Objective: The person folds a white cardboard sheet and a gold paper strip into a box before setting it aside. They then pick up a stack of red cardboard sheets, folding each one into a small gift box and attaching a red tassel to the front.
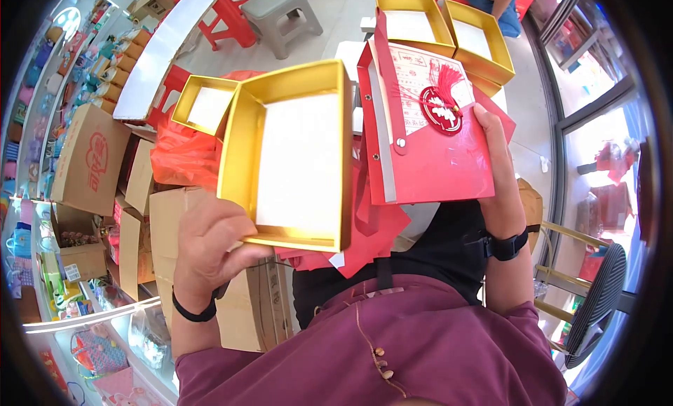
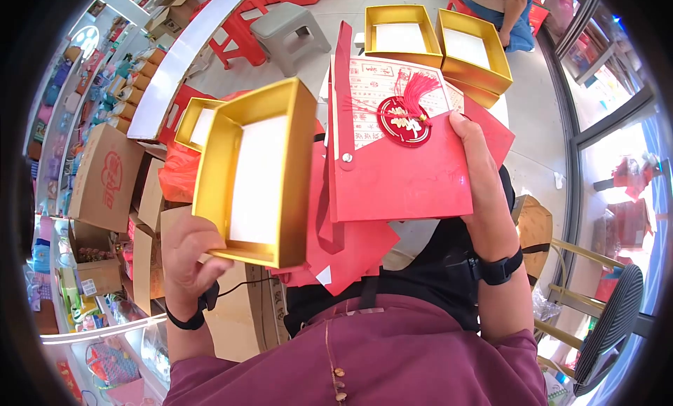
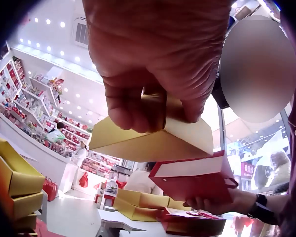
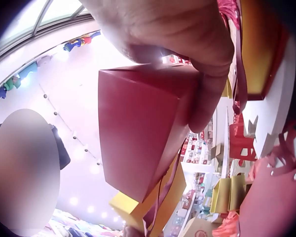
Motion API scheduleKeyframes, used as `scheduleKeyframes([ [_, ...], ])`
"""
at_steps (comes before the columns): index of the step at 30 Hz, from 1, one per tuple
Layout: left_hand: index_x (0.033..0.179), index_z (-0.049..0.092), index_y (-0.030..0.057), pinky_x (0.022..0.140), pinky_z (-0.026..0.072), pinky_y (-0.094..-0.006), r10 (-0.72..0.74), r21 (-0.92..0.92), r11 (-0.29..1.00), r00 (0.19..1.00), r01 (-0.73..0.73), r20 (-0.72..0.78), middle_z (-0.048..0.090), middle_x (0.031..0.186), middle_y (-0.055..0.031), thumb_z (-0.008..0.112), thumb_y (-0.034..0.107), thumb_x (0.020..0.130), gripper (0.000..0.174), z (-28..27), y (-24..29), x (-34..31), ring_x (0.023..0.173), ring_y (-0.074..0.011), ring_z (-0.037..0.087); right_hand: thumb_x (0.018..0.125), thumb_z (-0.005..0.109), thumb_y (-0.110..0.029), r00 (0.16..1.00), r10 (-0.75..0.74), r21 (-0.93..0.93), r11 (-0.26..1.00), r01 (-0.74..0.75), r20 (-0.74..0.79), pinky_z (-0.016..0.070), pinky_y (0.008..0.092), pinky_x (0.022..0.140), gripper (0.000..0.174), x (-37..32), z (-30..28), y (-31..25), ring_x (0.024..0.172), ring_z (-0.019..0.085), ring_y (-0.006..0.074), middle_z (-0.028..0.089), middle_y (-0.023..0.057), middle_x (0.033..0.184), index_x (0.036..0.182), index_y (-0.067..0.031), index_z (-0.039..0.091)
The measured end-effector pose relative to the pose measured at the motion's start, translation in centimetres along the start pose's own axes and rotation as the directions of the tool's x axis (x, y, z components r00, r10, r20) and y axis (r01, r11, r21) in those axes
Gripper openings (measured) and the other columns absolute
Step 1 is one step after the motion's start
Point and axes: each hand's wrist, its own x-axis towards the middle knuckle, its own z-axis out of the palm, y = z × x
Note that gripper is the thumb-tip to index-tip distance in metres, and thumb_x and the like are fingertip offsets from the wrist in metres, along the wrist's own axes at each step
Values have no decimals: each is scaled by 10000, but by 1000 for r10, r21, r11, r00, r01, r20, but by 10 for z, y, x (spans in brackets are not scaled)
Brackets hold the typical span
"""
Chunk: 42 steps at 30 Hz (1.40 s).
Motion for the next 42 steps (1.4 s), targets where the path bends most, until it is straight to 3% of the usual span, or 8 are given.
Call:
scheduleKeyframes([
  [19,980,709,62,643,475,-388,13,217,976,997,-30,79,617,860,-67,884,203,760,315,35,18,19,755,-272,602,1075,584,-283,986,96,-15,995,-94,136,629,344,923,432,-4,-10,8,1105,734,193,698,126,1272,1407,-10,544],
  [25,1147,724,68,689,506,-360,21,224,973,983,-62,182,642,969,-83,864,337,822,444,34,19,21,824,-254,636,1088,560,-259,984,69,-6,998,-69,166,613,333,952,410,4,-16,20,1100,731,186,698,120,1274,1407,-2,550],
  [28,1332,658,63,785,535,-340,75,138,987,996,-80,45,634,1164,-134,777,529,889,654,39,21,27,980,-262,659,1095,545,-253,982,54,-1,999,-54,180,608,327,955,394,1,-12,22,1094,731,180,701,119,1269,1396,1,560],
  [30,1474,549,8,914,536,-355,-154,-54,987,984,150,-93,586,1336,-158,565,664,1009,804,45,12,22,1139,-260,634,1098,536,-256,986,17,-14,1000,-15,167,608,326,957,391,-4,-4,20,1091,731,176,702,120,1265,1391,1,564],
  [31,1478,547,-4,924,527,-356,-327,-258,920,941,296,-86,595,1312,-147,549,651,1027,796,46,13,22,1149,-253,633,1107,512,-303,993,52,-24,998,-50,105,601,282,824,371,-8,2,18,995,725,134,723,85,1158,1311,-10,613],
  [34,1532,505,-26,948,516,-351,-439,-394,795,885,462,153,566,1387,-160,349,659,1098,826,47,13,30,1211,-244,629,1108,506,-370,978,92,-213,976,-52,185,531,244,730,394,-6,-13,21,897,670,89,704,29,1045,1243,-27,644],
  [40,1564,451,-38,934,543,-348,-418,-626,572,845,529,333,584,1423,-143,343,624,1115,807,88,28,44,1190,-232,662,1111,513,-440,983,94,-379,925,-28,157,485,236,773,461,-17,-9,24,898,604,63,671,-12,992,1267,-33,663],
  [42,1503,470,-29,861,588,-328,-421,-720,428,826,546,375,546,1446,-176,499,593,1083,751,96,17,50,1190,-238,671,1110,522,-432,975,86,-367,930,-6,203,493,241,802,461,-17,-15,18,929,605,68,673,0,1017,1275,-25,662],
])
